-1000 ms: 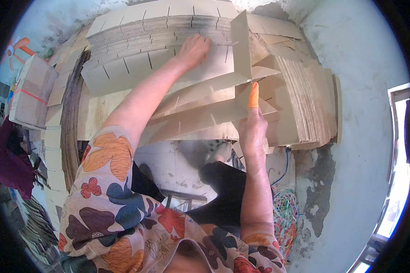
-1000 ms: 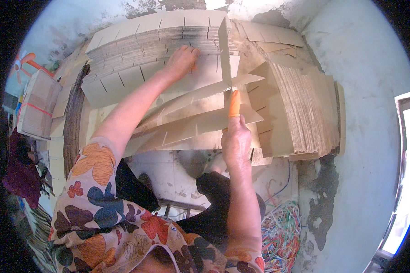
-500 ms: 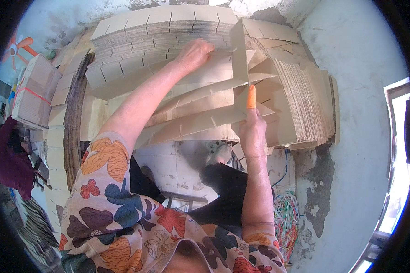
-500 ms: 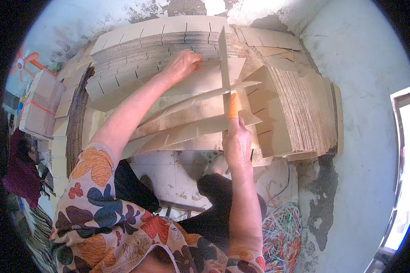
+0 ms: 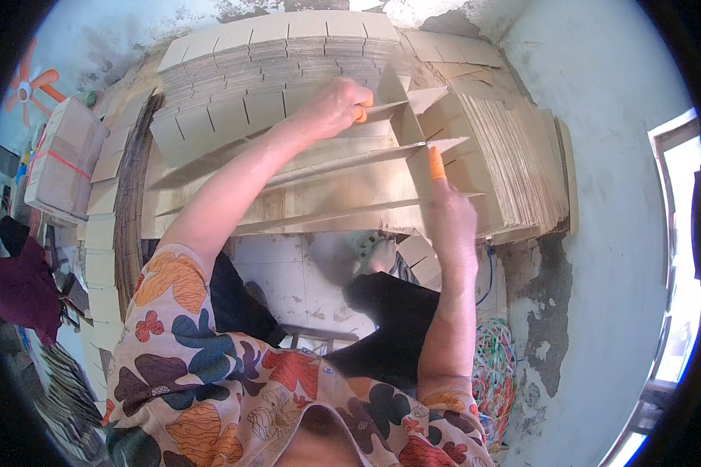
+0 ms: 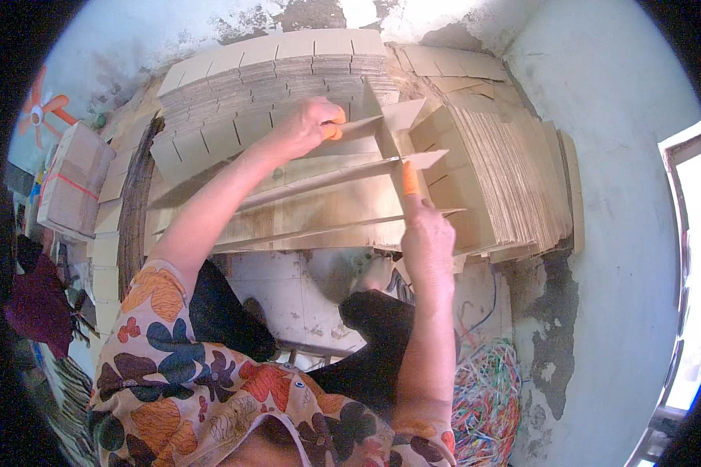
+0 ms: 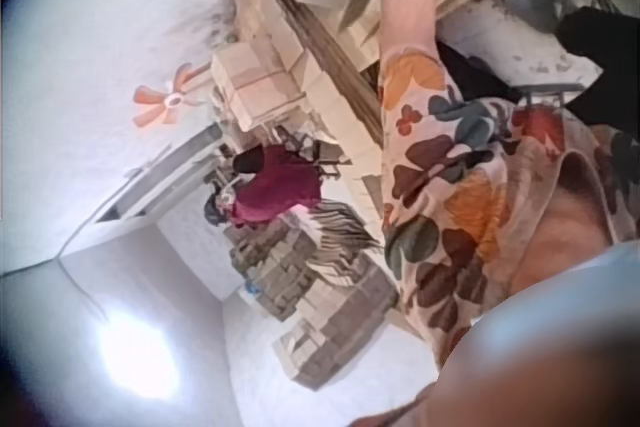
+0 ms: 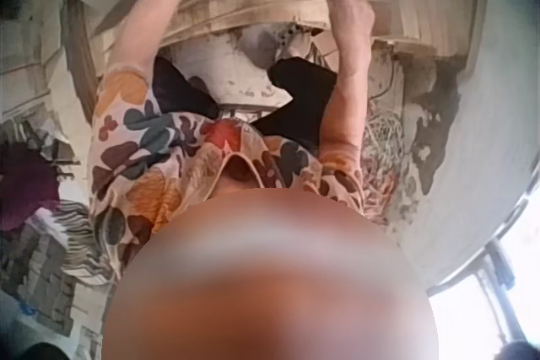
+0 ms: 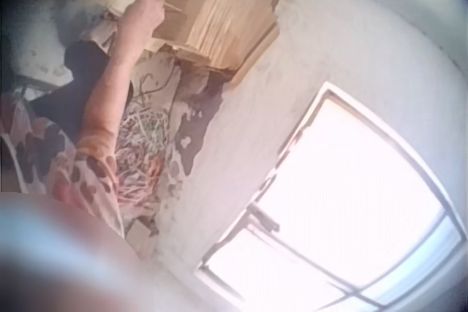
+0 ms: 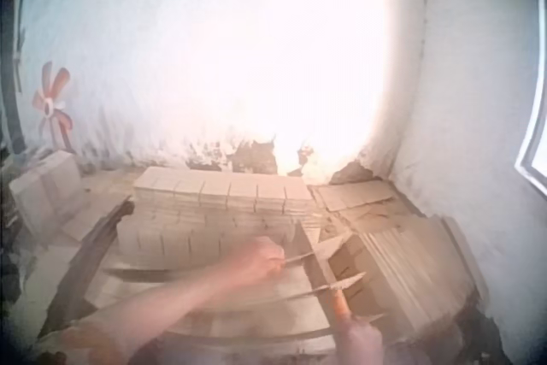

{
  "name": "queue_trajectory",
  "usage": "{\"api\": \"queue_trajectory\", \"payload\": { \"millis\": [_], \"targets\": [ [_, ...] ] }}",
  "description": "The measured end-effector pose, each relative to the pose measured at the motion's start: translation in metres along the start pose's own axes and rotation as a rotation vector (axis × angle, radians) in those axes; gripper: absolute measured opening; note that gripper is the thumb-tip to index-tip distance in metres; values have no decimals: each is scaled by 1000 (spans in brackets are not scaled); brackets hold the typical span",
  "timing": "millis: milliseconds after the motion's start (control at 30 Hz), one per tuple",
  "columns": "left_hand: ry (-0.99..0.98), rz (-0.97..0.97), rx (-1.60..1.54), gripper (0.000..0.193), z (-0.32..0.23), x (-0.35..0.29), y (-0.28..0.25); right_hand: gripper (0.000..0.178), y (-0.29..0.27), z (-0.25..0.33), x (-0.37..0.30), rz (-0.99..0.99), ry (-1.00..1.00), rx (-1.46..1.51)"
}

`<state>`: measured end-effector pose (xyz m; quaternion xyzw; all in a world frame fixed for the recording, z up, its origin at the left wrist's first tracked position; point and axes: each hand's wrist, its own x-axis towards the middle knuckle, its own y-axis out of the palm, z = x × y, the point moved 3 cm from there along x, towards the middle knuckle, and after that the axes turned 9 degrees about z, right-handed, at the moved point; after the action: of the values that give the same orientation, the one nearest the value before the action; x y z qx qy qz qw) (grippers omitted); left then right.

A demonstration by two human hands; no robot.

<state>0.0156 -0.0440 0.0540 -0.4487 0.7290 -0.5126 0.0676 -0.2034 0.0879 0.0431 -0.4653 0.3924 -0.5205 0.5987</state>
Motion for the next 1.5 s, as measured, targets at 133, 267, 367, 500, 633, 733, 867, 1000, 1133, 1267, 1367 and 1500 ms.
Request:
{"api": "queue_trajectory", "payload": {
  "millis": [133, 267, 367, 500, 633, 733, 867, 1000, 1133, 1267, 1367, 1500],
  "targets": [
    [-210, 110, -147, 11, 10, -16, 10, 56, -15, -1, -9, 30, -3, -40],
    [-299, 204, 26, 22, 32, -30, 30, 62, 41, -4, 7, 24, -72, -17],
    [-315, 128, 76, 42, 24, -45, 13, 56, 39, -2, 10, 40, -153, -144],
    [-252, -87, 138, 42, -15, -78, -25, 54, 50, -14, 12, -20, -143, -166],
    [-227, -145, 127, 41, -36, -137, -41, 58, 37, -4, 7, 12, -115, -131],
    [-206, -111, 98, 39, -44, -176, -40, 62, 44, 3, 6, -72, -172, -88],
    [-303, 83, 110, 31, -37, -210, -22, 65, 41, 14, 9, 129, 1, -62],
    [-288, 216, 189, 28, -21, -220, -5, 61, 40, 17, 12, 288, -52, -147],
    [-228, -46, 62, 28, -35, -203, -34, 56, 16, 0, 6, 254, -176, 94],
    [-277, -320, 305, 26, -10, -193, -63, 50, -20, -58, 11, -88, 218, 21],
    [-393, -98, 368, 24, 33, -192, -59, 51, -12, -99, 8, -243, 279, -308],
    [-546, 90, 229, 11, 75, -186, -51, 58, 16, -131, 12, -205, 377, -516]
  ]
}}
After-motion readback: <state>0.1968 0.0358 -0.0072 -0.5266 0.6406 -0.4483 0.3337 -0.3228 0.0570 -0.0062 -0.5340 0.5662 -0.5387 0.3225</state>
